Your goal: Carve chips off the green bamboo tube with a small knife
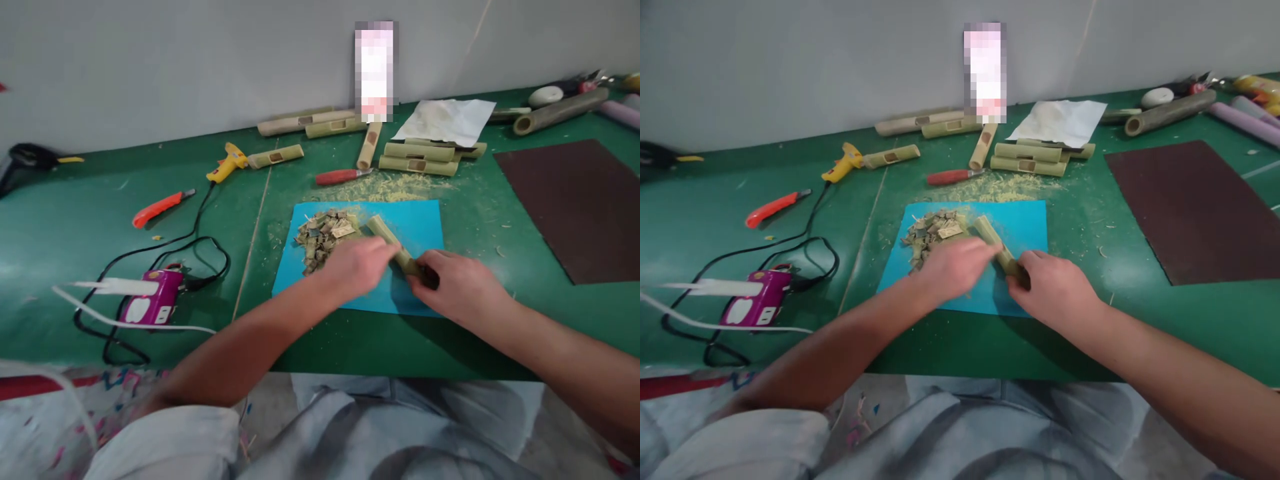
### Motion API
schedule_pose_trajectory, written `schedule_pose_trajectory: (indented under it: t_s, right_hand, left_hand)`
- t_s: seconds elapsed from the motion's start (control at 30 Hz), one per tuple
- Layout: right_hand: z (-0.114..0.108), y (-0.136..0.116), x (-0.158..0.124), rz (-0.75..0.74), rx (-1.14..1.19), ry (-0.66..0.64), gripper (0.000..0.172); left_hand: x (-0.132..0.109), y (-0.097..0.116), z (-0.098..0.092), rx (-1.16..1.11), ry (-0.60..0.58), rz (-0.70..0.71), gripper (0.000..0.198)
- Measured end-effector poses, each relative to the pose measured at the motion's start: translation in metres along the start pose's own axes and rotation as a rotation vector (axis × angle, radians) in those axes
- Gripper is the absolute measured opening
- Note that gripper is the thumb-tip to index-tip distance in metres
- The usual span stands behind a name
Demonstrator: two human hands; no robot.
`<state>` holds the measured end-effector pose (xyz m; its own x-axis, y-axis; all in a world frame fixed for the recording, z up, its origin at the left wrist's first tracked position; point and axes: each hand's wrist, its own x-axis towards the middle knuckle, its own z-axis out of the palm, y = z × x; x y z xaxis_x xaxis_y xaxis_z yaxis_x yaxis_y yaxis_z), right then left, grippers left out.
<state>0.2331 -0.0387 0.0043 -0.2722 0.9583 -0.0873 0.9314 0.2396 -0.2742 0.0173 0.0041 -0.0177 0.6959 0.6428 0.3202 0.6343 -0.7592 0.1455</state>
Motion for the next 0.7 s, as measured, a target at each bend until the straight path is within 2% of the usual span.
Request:
schedule_pose_trajectory:
  t_s: [0.07,0.1,0.2,0.27,0.37,0.43,0.57,0.7]
  right_hand:
    - [0.000,-0.001,0.000,0.014,-0.006,0.005,0.019]
    - [0.000,-0.001,0.000,0.014,-0.011,0.006,0.020]
    - [-0.001,-0.002,0.000,-0.005,-0.024,-0.005,0.019]
    - [-0.002,-0.002,0.000,-0.008,-0.024,-0.012,0.019]
    - [-0.002,-0.003,0.000,0.007,-0.015,-0.004,0.018]
    - [-0.002,-0.003,0.000,0.008,-0.014,-0.012,0.017]
    - [-0.006,-0.004,-0.002,0.025,-0.066,-0.050,0.016]
    - [-0.006,-0.004,-0.002,-0.003,-0.112,0.020,0.023]
  left_hand:
    - [0.001,-0.002,0.000,0.045,0.041,-0.162,0.042]
    - [0.000,-0.002,0.000,0.063,0.035,-0.191,0.041]
    - [-0.001,0.004,0.001,0.001,-0.036,-0.028,0.040]
    - [-0.001,0.003,0.001,-0.033,-0.034,0.001,0.038]
    - [0.001,-0.010,0.000,0.042,0.055,-0.162,0.040]
    - [0.000,-0.017,0.000,0.050,0.062,-0.206,0.040]
    - [-0.004,-0.009,-0.002,-0.011,0.010,-0.121,0.038]
    - [-0.006,0.000,-0.002,-0.017,0.014,-0.119,0.036]
